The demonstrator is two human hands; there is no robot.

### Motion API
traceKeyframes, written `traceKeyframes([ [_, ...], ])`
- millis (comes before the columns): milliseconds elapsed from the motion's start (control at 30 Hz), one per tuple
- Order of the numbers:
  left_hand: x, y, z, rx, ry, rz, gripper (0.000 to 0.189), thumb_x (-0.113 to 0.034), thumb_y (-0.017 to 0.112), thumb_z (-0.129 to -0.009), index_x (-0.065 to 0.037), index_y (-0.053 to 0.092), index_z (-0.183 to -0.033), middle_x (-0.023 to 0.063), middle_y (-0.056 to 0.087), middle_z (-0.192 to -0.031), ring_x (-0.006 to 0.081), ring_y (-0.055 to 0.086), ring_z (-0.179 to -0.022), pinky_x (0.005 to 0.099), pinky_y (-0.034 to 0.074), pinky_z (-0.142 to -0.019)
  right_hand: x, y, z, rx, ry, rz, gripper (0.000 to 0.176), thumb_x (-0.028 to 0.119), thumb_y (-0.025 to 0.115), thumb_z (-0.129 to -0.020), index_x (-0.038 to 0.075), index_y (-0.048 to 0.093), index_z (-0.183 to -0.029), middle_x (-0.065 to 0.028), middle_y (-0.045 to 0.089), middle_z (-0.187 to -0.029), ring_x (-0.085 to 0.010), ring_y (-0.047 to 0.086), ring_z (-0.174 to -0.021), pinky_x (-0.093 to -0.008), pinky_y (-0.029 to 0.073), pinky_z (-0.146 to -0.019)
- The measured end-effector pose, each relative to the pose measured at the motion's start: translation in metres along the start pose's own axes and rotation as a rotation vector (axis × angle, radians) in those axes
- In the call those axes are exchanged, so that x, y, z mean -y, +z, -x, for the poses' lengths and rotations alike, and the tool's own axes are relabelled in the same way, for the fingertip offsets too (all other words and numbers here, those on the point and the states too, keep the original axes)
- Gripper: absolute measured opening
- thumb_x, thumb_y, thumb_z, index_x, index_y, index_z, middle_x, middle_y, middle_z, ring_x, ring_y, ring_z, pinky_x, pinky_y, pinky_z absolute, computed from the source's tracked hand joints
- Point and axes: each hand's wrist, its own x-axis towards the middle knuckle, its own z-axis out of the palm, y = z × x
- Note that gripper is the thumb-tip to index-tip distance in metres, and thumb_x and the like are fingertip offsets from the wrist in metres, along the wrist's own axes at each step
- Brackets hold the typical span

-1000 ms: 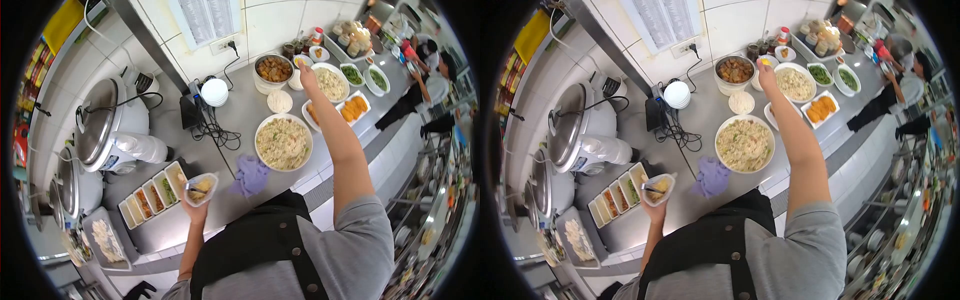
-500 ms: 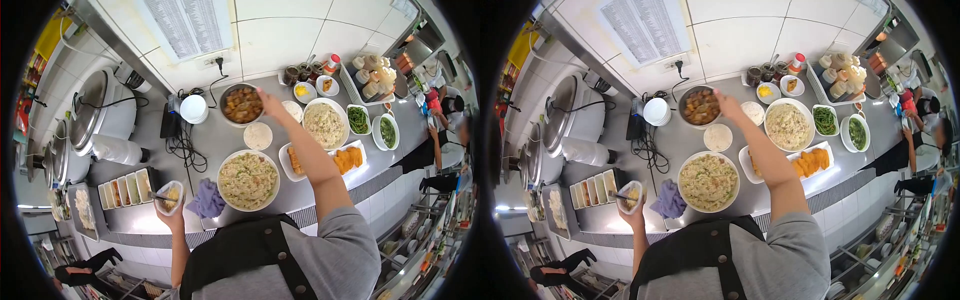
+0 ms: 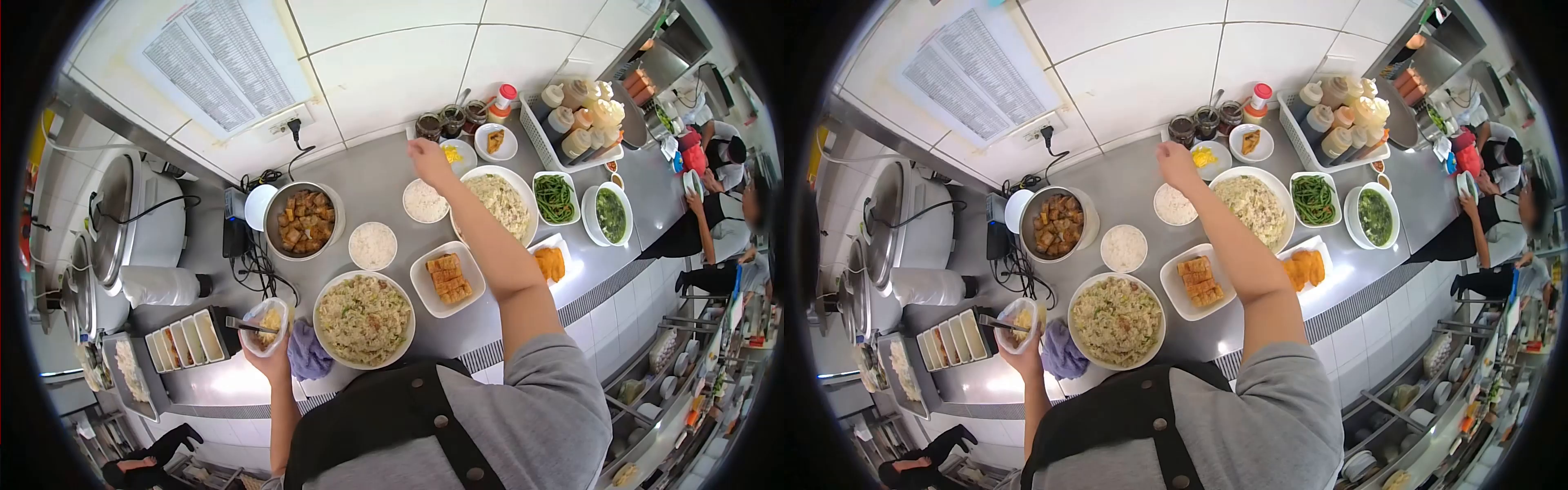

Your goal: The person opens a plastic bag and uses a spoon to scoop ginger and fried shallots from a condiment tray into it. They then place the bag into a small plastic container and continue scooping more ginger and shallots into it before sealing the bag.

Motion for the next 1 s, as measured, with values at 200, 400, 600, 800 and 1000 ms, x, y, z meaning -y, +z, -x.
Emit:
traceKeyframes([
  [200,-0.010,0.010,-0.006,-0.010,0.020,-0.014,0.078,-0.005,0.091,-0.067,0.002,0.051,-0.133,0.0139,0.060,-0.128,0.0253,0.061,-0.118,0.0407,0.049,-0.105,-0.015,0.027,-0.023,0.250,-0.351,1.132,0.025,0.005,0.063,-0.088,-0.005,0.072,-0.109,-0.0242,0.068,-0.115,-0.0319,0.069,-0.109,-0.0394,0.061,-0.081],
  [400,-0.012,0.007,-0.005,-0.058,0.024,-0.060,0.075,-0.008,0.092,-0.068,0.001,0.052,-0.131,0.0136,0.060,-0.126,0.0248,0.061,-0.117,0.0404,0.049,-0.104,-0.032,0.041,-0.047,0.121,-0.306,1.354,0.020,0.007,0.066,-0.085,-0.004,0.076,-0.099,-0.0207,0.066,-0.111,-0.0319,0.068,-0.106,-0.0368,0.063,-0.077],
  [600,-0.006,0.010,0.003,-0.051,-0.025,-0.048,0.077,-0.012,0.094,-0.067,-0.001,0.052,-0.130,0.0114,0.059,-0.124,0.0235,0.061,-0.114,0.0393,0.050,-0.102,-0.037,0.045,-0.059,0.128,-0.412,1.524,0.020,0.009,0.066,-0.085,-0.002,0.077,-0.098,-0.0201,0.065,-0.111,-0.0302,0.068,-0.101,-0.0340,0.061,-0.075],
  [800,-0.009,0.017,0.008,-0.029,-0.001,-0.046,0.075,-0.011,0.094,-0.066,-0.001,0.053,-0.128,0.0115,0.060,-0.123,0.0238,0.062,-0.114,0.0397,0.050,-0.102,-0.050,0.048,-0.071,0.128,-0.443,1.516,0.019,0.011,0.065,-0.085,0.000,0.078,-0.094,-0.0177,0.068,-0.105,-0.0293,0.067,-0.098,-0.0343,0.059,-0.073],
  [1000,-0.024,0.023,0.013,-0.016,-0.032,-0.006,0.069,-0.006,0.091,-0.069,-0.001,0.054,-0.127,0.0120,0.061,-0.124,0.0247,0.061,-0.116,0.0405,0.049,-0.104,-0.057,0.051,-0.080,0.208,-0.450,1.529,0.026,0.017,0.063,-0.089,-0.002,0.076,-0.102,-0.0161,0.068,-0.103,-0.0319,0.065,-0.099,-0.0446,0.058,-0.056],
])
